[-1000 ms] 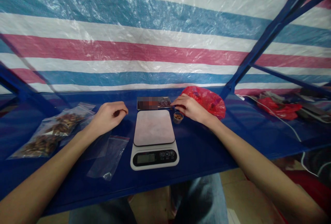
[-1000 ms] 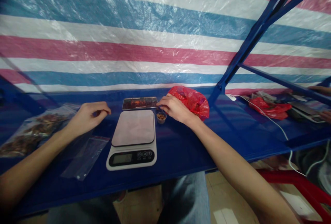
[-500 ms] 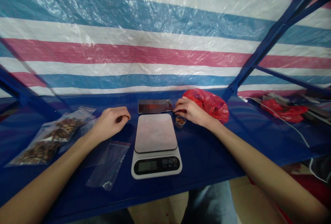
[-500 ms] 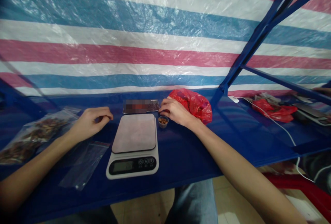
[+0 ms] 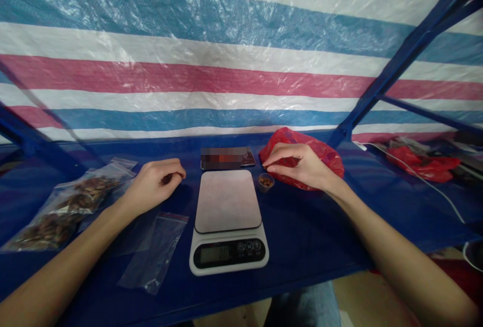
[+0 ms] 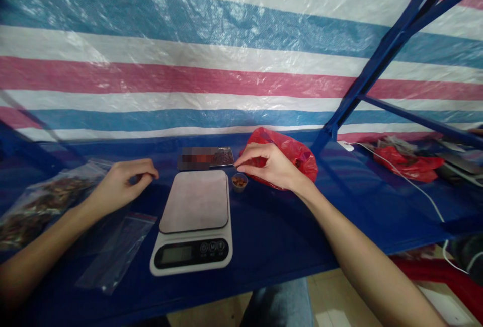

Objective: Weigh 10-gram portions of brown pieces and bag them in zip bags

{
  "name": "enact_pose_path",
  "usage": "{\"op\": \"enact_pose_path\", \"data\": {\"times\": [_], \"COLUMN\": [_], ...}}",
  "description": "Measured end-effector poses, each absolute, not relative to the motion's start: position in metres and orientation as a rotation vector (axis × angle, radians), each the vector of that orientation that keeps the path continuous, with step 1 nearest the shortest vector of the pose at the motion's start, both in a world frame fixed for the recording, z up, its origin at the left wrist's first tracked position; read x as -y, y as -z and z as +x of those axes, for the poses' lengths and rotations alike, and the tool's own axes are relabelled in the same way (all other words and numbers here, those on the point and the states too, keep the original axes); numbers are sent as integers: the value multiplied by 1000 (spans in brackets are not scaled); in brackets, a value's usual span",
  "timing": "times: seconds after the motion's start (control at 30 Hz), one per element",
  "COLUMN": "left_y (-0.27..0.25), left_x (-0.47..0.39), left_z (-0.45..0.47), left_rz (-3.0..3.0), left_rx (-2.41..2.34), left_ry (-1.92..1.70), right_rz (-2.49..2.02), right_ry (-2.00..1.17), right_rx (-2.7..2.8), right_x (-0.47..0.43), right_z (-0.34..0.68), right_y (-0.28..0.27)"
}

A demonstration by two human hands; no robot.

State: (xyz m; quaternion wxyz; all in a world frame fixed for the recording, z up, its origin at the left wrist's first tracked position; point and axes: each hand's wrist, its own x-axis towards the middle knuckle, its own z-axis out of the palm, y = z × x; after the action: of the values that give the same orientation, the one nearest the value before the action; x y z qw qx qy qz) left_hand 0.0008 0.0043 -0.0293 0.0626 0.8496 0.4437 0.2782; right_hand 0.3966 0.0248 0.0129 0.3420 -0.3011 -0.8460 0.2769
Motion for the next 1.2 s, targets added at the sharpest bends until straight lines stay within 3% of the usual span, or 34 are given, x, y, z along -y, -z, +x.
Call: {"op": "enact_pose_path", "data": {"times": [0.33, 0.87, 1.2], "left_y": [31, 33, 33], "left_x": [-4, -5, -5], "left_z": [-2, -3, -3], "left_rz": [2576, 2592, 2595], "left_rx": [-1324, -1310, -1320], "left_ry": [-845, -835, -818], "right_rz": [-782, -754, -725], "right_ry": [-1012, -713, -748], "right_rx": [2325, 2365, 2395], "right_x": [-25, -21, -19], "right_z": [400, 390, 387], "right_y": [-8, -2, 0]}}
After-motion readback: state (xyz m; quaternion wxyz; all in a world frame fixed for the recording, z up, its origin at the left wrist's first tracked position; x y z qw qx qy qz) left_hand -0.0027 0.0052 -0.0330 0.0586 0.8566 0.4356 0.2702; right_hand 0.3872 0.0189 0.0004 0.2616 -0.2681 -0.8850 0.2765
